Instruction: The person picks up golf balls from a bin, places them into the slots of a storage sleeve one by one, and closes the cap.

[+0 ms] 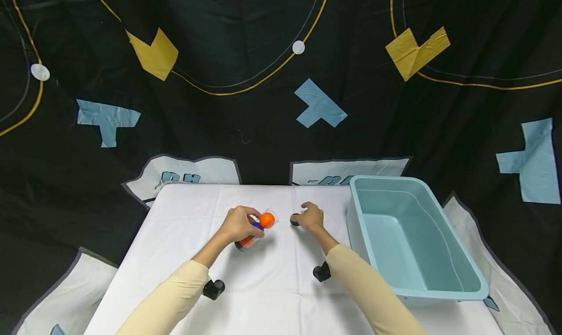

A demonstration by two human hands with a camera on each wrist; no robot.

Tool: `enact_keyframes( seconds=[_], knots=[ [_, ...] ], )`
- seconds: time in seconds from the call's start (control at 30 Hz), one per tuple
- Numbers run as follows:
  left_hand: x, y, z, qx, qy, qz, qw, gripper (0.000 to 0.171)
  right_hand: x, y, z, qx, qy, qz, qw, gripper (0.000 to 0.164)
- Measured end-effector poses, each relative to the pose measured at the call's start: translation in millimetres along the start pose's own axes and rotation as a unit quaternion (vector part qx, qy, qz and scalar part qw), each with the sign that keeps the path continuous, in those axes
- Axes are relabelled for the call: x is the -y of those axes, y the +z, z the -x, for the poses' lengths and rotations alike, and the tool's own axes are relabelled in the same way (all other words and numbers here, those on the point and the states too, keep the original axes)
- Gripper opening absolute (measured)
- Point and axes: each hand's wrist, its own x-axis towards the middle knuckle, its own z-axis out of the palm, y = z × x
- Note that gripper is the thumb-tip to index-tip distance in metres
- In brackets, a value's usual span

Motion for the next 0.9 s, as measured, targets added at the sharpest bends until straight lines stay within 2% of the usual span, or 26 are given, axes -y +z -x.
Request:
enact_keyframes(
  seconds=[0.3,0.6,0.9],
  knots=[
    [-0.6,2.2,-1.3,0.002,-0.001,-0.001,1.0000,0.036,-24.6,17.6,0.0,-0.041,-0.014,-0.031,0.999,0.058],
    [-1.1,3.7,-3.7,0.004,-0.001,0.001,1.0000,0.037,-35.4,27.0,3.2,-0.050,-0.060,0.000,0.997,0.059],
    [2.1,4.5,-5.2,0.003,-0.004,0.002,1.0000,0.037,-42.1,37.6,2.3,-0.056,-0.060,0.013,0.997,0.051]
  ],
)
